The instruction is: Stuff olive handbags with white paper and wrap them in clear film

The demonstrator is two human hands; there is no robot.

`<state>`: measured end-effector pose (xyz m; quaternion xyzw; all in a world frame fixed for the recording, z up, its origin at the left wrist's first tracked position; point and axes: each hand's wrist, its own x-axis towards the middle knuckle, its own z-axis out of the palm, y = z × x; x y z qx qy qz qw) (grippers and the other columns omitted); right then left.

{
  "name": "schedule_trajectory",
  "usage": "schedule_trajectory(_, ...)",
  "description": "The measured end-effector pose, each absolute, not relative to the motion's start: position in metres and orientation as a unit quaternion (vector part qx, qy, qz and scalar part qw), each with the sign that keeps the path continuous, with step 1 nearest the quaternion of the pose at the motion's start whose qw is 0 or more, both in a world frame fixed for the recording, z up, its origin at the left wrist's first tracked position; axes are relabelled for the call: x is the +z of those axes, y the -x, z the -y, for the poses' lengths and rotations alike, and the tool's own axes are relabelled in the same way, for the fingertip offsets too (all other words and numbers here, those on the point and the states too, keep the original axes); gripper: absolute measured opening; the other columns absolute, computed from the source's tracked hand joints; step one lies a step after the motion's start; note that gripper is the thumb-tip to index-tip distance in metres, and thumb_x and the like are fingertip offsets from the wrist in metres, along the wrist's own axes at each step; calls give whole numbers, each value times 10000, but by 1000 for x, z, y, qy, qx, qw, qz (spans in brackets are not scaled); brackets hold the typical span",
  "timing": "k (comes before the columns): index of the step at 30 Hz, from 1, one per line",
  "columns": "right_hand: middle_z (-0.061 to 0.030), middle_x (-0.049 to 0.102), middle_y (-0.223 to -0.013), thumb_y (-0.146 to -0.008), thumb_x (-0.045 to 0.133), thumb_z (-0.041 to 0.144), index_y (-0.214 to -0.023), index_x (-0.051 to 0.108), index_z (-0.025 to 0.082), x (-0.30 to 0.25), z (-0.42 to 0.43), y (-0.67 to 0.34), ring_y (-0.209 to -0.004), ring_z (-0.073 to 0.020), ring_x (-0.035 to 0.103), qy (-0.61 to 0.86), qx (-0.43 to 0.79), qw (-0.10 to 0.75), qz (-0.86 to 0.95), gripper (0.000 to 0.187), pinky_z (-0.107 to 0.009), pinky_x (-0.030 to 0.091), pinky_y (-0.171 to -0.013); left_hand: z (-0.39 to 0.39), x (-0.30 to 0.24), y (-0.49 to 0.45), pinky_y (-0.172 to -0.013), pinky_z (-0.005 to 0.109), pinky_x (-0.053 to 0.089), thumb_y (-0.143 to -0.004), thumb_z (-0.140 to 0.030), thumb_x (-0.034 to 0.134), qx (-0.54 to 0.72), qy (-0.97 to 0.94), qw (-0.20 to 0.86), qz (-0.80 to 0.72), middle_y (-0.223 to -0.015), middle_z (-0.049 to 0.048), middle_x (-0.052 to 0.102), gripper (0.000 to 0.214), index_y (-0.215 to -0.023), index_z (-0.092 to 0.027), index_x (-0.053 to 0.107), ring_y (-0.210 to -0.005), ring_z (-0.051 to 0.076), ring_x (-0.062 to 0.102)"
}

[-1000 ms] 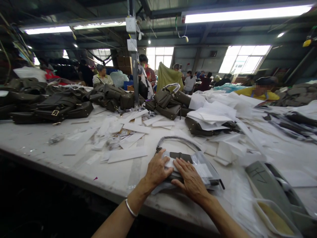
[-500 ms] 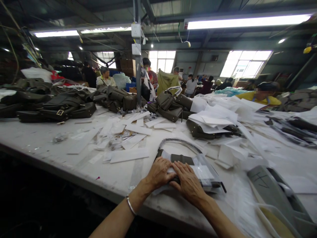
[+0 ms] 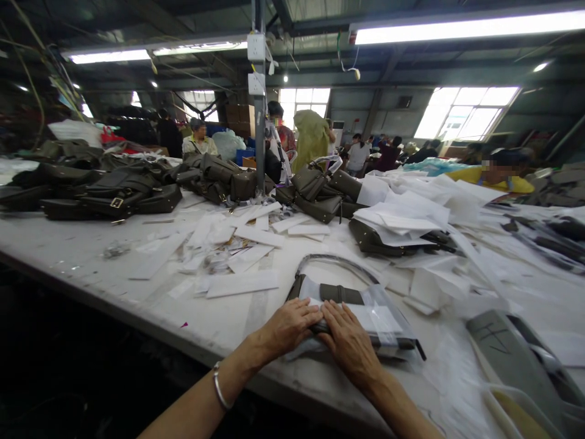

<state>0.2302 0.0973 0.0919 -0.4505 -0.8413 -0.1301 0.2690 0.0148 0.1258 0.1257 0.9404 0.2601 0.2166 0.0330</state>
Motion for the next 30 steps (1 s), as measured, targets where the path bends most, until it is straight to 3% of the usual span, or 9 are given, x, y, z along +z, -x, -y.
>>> schedule_trajectory(3, -120, 608, -1334, -918, 572, 227, -1289, 580, 151, 91, -97, -227, -1242, -262, 560, 461, -120, 273, 836, 379, -468, 424, -1081, -127, 106, -22, -1045, 398, 484, -942, -138, 541, 278, -919, 1, -280, -1262, 47, 658, 332, -1269, -197, 558, -1205, 230, 590)
schedule_trajectory(9, -104, 624, -1315, -890, 576, 174, -1275, 587, 146, 89, -99, -228, -1238, -265, 566, 458, -109, 268, 841, 386, -479, 429, -1076, -117, 92, -21, -1085, 455, 434, -967, -181, 501, 294, -909, -40, -291, -1323, 88, 620, 384, -1350, -166, 494, -1274, 260, 538)
schedule_trajectory(13, -106, 615, -1328, -871, 572, 152, -1279, 589, 142, 89, -98, -227, -1247, -268, 560, 463, -101, 266, 839, 408, -486, 429, -1079, -108, 102, -14, -1138, 561, 326, -802, -505, 737, 199, -933, -43, -298, -1466, 170, 471, 892, -1476, -102, 313, -1373, 357, 407)
schedule_trajectory(15, -105, 613, -1330, -867, 568, 146, -1282, 593, 152, 89, -97, -227, -1255, -265, 554, 468, -90, 262, 839, 416, -484, 425, -1085, -107, 106, -13, -1142, 552, 314, -759, -484, 783, 170, -936, -54, -303, -1493, 172, 435, 981, -1496, -98, 264, -1387, 355, 382)
schedule_trajectory(21, -123, 602, -1338, -852, 604, 148, -1285, 598, 137, 97, -97, -228, -1262, -266, 550, 481, -50, 244, 841, 434, -500, 427, -1094, -114, 111, -15, -1064, 448, 407, -891, -222, 632, 202, -932, -70, -292, -1371, 109, 580, 568, -1412, -159, 415, -1280, 274, 522)
schedule_trajectory(26, -144, 575, -1364, -802, 701, 227, -1318, 575, 133, 107, -96, -234, -1279, -290, 534, 470, -13, 224, 854, 539, -544, 410, -1104, -114, 110, -22, -1007, 415, 473, -926, -180, 562, 273, -906, -27, -322, -1269, 69, 652, 377, -1301, -211, 538, -1185, 230, 597)
schedule_trajectory(30, -145, 579, -1358, -767, 680, 144, -1325, 565, 135, 109, -98, -238, -1279, -289, 534, 455, 2, 208, 866, 569, -552, 407, -1103, -112, 104, -28, -943, 364, 530, -904, -97, 533, 335, -878, 9, -342, -1179, 48, 691, 356, -1235, -218, 581, -1093, 194, 642)
